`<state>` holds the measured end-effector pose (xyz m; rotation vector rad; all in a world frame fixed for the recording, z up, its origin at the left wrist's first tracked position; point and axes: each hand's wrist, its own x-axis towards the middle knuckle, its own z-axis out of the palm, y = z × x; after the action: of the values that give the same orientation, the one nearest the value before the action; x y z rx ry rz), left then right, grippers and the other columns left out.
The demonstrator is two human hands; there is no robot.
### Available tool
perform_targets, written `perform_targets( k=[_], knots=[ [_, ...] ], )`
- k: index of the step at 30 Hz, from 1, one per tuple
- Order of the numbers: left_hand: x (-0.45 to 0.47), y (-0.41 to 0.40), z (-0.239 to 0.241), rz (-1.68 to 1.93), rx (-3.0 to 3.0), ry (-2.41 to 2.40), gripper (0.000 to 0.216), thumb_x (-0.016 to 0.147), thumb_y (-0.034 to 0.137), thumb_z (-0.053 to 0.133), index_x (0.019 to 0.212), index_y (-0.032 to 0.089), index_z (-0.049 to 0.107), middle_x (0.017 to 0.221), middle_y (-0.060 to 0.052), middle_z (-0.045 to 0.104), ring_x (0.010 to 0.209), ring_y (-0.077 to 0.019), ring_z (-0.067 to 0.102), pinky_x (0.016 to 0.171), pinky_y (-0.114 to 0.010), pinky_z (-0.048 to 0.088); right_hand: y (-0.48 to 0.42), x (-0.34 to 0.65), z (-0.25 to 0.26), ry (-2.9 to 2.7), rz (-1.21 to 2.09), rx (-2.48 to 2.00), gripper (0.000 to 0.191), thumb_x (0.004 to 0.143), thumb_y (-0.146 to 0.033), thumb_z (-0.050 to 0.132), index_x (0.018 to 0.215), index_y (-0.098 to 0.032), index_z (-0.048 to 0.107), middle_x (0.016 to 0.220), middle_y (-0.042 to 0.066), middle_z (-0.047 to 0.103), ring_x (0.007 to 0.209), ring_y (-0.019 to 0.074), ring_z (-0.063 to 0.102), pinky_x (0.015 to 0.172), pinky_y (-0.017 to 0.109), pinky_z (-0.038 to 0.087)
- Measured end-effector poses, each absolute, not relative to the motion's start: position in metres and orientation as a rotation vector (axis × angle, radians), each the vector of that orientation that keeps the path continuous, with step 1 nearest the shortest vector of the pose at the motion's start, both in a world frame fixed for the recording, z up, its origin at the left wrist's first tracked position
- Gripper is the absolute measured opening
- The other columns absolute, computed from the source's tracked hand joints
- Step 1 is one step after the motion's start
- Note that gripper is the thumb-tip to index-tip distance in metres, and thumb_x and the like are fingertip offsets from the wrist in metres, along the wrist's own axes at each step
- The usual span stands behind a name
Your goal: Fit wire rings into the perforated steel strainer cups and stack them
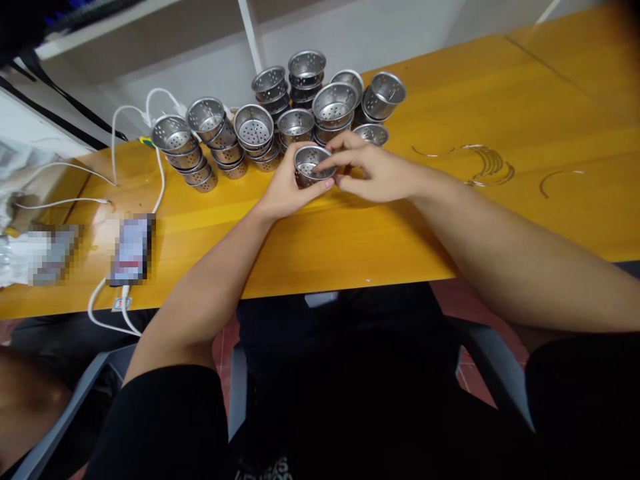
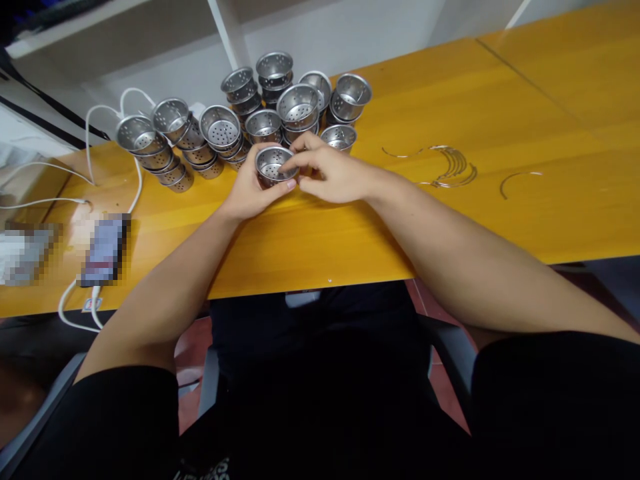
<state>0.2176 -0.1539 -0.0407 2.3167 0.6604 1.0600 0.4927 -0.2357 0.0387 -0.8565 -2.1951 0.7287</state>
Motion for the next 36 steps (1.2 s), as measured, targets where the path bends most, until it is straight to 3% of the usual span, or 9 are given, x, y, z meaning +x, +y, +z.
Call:
perform_targets(
  k=[9,16,20,26,32,36],
  knots=[
    [0.216,-0.156,-0.039,1.023,2.364,0.668,0.105,0.105,0.095,0.08,0.18,0.032,0.043,0.169,-0.017,0.068,0.163,-0.0393,0.074,0.143,-0.066,0.06,-0.234,0.489,0.035,-2.225,0.705,-0.839,0.043,0.103,-0.054,0.095,0.138,-0.03,0.093,0.152,0.017,0.073,0.151,0.0454,0.069,0.118,0.06,0.073],
    [0.219,-0.155,-0.043,1.073,2.301,0.688,0.106,0.104,0.097,0.08,0.18,0.033,0.043,0.164,-0.015,0.069,0.156,-0.0367,0.077,0.138,-0.063,0.065,-0.237,0.495,0.039,-2.155,0.746,-0.845,0.038,0.103,-0.063,0.097,0.128,-0.034,0.093,0.141,0.013,0.078,0.138,0.0422,0.071,0.122,0.064,0.068],
    [0.22,-0.156,-0.042,1.074,2.284,0.659,0.11,0.099,0.104,0.078,0.178,0.034,0.044,0.165,-0.015,0.067,0.156,-0.036,0.077,0.138,-0.063,0.064,-0.24,0.497,0.045,-2.129,0.765,-0.871,0.047,0.101,-0.077,0.097,0.123,-0.035,0.093,0.138,0.013,0.079,0.137,0.043,0.07,0.122,0.067,0.067],
    [0.218,-0.156,-0.04,1.067,2.244,0.648,0.114,0.092,0.107,0.084,0.171,0.032,0.051,0.166,-0.016,0.067,0.158,-0.0368,0.076,0.138,-0.063,0.064,-0.24,0.5,0.051,-2.067,0.774,-0.906,0.068,0.087,-0.092,0.103,0.126,-0.038,0.09,0.134,0.012,0.079,0.129,0.0415,0.069,0.114,0.063,0.069],
    [0.219,-0.157,-0.044,1.05,2.253,0.61,0.114,0.097,0.103,0.083,0.178,0.032,0.045,0.167,-0.017,0.067,0.158,-0.0369,0.077,0.135,-0.063,0.067,-0.244,0.501,0.058,-2.058,0.822,-0.94,0.061,0.083,-0.086,0.108,0.114,-0.039,0.085,0.13,0.008,0.078,0.121,0.0389,0.068,0.114,0.064,0.068],
    [0.218,-0.157,-0.044,0.94,2.208,0.556,0.117,0.102,0.1,0.08,0.186,0.036,0.03,0.176,-0.019,0.06,0.16,-0.0348,0.076,0.127,-0.06,0.072,-0.246,0.52,0.073,-2.12,0.752,-0.879,0.044,0.094,-0.067,0.107,0.108,-0.032,0.084,0.136,0.013,0.074,0.115,0.0352,0.07,0.114,0.062,0.067]
  ],
)
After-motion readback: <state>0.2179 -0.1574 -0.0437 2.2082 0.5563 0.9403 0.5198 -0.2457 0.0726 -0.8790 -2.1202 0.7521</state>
